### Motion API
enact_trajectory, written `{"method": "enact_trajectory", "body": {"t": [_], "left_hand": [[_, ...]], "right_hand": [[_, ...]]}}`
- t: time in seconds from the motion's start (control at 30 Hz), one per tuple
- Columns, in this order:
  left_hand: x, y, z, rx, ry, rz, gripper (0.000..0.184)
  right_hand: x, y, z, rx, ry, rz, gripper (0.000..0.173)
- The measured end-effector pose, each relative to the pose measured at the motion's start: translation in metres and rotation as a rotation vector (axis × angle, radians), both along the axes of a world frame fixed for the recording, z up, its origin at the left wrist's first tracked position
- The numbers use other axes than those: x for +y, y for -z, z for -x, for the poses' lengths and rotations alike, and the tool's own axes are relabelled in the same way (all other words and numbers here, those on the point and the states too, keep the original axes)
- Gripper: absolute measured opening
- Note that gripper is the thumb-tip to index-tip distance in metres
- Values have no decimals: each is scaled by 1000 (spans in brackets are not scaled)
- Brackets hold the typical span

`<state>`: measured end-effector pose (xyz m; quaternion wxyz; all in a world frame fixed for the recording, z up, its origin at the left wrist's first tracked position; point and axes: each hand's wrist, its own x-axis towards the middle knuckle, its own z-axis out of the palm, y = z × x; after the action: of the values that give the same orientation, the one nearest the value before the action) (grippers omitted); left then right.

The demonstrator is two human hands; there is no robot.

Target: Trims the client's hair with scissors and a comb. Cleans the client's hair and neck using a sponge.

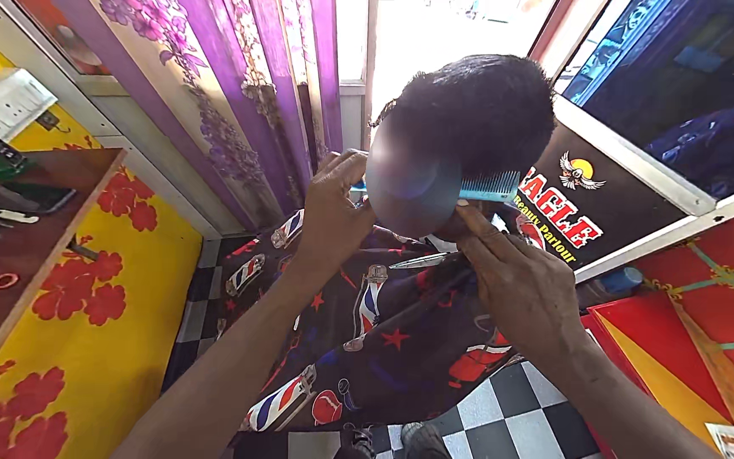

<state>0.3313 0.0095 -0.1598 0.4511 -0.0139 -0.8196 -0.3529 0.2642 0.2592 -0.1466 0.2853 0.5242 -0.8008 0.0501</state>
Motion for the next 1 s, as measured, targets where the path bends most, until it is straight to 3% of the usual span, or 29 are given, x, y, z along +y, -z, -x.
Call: {"method": "enact_trajectory", "body": {"t": [0.17,0.23,0.33,0.53,0.77,1.0], "left_hand": [[-6,5,15,164,-11,77,25],[-6,6,17,194,-12,87,24],[-6,6,17,216,3,91,22],[-7,9,18,236,4,91,24],[-8,7,20,252,3,125,25],[-9,5,21,265,-1,142,25]], "right_hand": [[8,-36,-7,53,65,-13,32],[19,-62,-5,101,162,-2,24],[34,-87,18,143,344,-94,28],[37,-88,44,306,430,-182,24],[20,-85,35,344,464,-240,15],[22,-92,30,345,430,-256,18]]}}
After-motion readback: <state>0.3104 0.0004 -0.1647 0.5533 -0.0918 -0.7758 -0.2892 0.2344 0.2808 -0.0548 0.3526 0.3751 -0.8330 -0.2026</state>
